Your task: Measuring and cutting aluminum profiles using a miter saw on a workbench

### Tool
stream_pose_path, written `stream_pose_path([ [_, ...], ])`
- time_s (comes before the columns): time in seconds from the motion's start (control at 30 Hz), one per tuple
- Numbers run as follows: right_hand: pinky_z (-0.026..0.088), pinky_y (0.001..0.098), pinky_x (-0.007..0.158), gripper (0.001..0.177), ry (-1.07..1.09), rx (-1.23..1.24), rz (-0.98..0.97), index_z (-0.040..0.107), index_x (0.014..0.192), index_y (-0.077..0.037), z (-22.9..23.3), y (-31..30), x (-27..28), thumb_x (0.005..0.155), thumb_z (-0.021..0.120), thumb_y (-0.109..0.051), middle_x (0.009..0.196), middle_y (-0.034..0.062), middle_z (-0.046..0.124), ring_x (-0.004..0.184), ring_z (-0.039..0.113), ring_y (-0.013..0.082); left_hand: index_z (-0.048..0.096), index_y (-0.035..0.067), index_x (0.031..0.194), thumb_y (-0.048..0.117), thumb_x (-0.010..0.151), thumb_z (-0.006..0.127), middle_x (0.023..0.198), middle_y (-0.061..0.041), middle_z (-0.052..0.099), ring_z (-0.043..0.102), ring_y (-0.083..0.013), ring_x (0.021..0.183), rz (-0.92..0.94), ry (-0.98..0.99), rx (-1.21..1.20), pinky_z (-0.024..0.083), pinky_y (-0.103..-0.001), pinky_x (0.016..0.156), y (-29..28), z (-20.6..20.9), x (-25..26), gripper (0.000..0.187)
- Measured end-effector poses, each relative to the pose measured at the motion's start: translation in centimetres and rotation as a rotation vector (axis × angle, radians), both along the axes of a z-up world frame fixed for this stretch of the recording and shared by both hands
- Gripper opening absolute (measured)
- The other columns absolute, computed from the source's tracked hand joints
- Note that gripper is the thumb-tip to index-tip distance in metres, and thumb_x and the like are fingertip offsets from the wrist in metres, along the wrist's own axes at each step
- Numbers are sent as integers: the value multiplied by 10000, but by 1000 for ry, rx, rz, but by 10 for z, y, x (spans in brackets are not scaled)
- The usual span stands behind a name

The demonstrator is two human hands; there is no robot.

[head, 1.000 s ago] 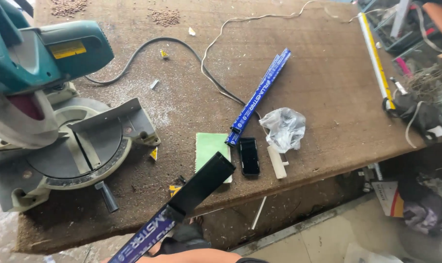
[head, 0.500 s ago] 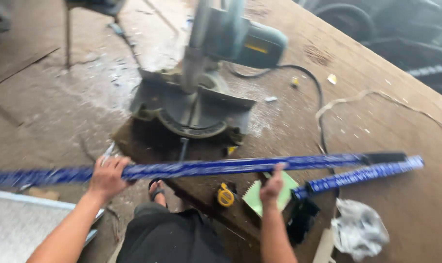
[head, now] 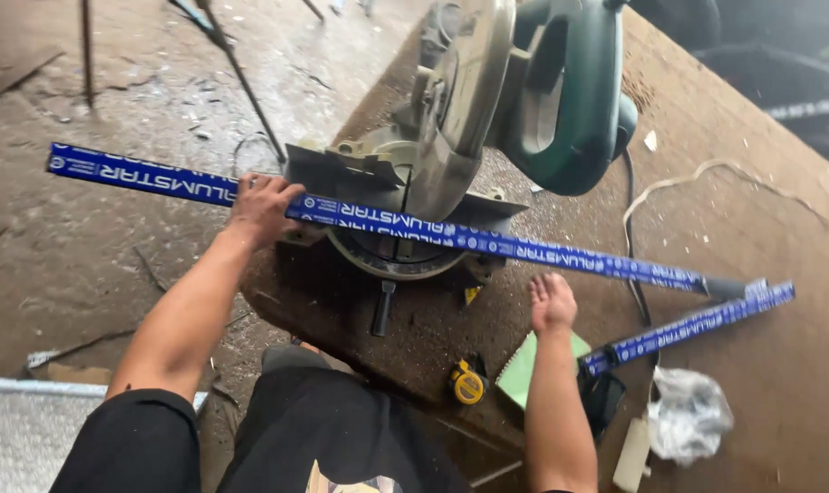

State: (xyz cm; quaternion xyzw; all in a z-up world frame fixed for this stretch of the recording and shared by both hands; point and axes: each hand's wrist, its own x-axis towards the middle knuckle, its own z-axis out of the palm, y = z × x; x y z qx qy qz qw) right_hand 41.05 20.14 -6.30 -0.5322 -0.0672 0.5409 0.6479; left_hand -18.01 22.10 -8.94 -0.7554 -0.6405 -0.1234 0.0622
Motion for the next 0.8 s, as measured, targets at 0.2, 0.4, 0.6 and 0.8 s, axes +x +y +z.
stream_pose_path([
  [0.2, 598, 479, 806, 321, -1081, -150, 440, 740, 1151, -28, -33, -71, -102, 891, 830, -194, 1021, 226, 732, 969, 724, 359, 676, 302, 1275, 759, 675, 754, 1158, -27, 677, 638, -249, 1191, -81, -36, -90, 363, -487, 1113, 41, -5, -23, 758],
  [0.4, 616, 457, 895, 493, -1448, -251, 712, 636, 1269, -70, -80, -122, -206, 873, 810, -308, 1112, 180, 693, 1047, 713, 342, 716, 232, 1270, 824, 706, 707, 1197, -89, 669, 635, -306, 1218, -167, -107, -156, 368, -478, 1109, 44, 10, -32, 818],
  [0.6, 504, 473, 863, 183, -1366, -219, 654, 693, 1078, -73, -77, -116, -211, 935, 639, -173, 989, 157, 670, 932, 644, 385, 641, 248, 1367, 873, 805, 507, 1207, -132, 713, 687, -389, 1094, -117, 49, -360, 404, -538, 1015, 8, 48, -30, 851],
  [0.8, 512, 550, 772, 237, -1473, -348, 922, 599, 974, -21, -64, -110, -215, 822, 664, -190, 955, 245, 693, 875, 650, 486, 679, 303, 1368, 871, 801, 554, 1168, -41, 746, 669, -273, 1059, -25, 34, -287, 365, -392, 890, 12, 12, -63, 812],
])
